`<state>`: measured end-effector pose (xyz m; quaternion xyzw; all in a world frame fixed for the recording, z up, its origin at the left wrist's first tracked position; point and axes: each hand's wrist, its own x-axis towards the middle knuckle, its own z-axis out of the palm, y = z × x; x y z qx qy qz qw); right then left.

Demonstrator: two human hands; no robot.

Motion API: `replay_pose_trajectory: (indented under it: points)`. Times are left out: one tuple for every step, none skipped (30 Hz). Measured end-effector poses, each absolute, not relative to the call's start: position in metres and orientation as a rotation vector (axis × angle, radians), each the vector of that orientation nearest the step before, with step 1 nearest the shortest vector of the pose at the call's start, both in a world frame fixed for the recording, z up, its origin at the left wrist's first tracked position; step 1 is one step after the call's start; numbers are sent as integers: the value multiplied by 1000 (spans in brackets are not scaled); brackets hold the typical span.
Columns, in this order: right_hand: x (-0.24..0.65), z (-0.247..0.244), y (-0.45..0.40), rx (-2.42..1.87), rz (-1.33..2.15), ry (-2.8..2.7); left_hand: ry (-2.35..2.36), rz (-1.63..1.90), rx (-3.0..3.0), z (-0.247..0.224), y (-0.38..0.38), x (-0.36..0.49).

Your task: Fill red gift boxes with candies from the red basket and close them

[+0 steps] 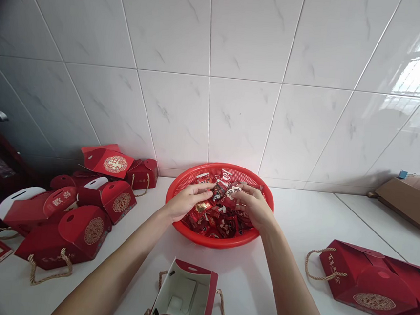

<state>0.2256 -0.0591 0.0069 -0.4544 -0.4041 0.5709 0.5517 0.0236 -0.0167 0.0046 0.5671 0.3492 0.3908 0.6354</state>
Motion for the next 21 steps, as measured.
replay_pose_trajectory:
  points:
    - [225,6,-59,-1076,1354,-957,798,907,1311,4,-16,24]
    - [225,6,-59,-1078,1352,-954,797,917,1323,4,-16,24]
    - [225,5,-60,-1079,1344,-953,791,920,1334,4,-16,24]
    - [226,5,-59,-1082,1337,-959,785,916,1345,5,-16,24]
    - [226,4,-59,-1085,1337,-976,780,912,1355,5,-16,24]
    - [226,4,-59,-1087,1341,-1000,778,906,1360,5,-17,24]
    - [226,4,-59,-1086,1348,-1024,781,903,1362,5,-17,24]
    - [226,3,-59,-1085,1353,-1042,788,906,1360,5,-17,24]
    - [226,3,-59,-1084,1353,-1050,799,916,1351,5,-17,24]
    - [226,3,-59,-1085,1347,-1050,815,930,1335,4,-17,24]
    - [226,3,-59,-1085,1335,-1043,831,943,1315,4,-17,24]
    - [226,3,-59,-1084,1321,-1033,850,949,1294,4,-17,24]
    - [226,3,-59,-1080,1309,-1026,870,949,1270,5,-16,23]
    - [226,3,-59,-1073,1297,-1019,889,940,1242,5,-16,23]
    - [227,3,-58,-1064,1285,-1009,901,925,1213,6,-16,23]
    - [227,3,-58,-1058,1272,-995,907,905,1184,6,-15,23]
    - [227,4,-58,-1056,1257,-982,911,888,1157,7,-15,23]
    - [227,4,-57,-1058,1242,-973,917,881,1138,8,-16,23]
    - [227,5,-57,-1063,1228,-968,924,880,1132,9,-16,23]
    - [227,5,-57,-1070,1216,-967,933,884,1140,10,-17,23]
    - [227,5,-57,-1076,1207,-970,942,894,1155,11,-17,23]
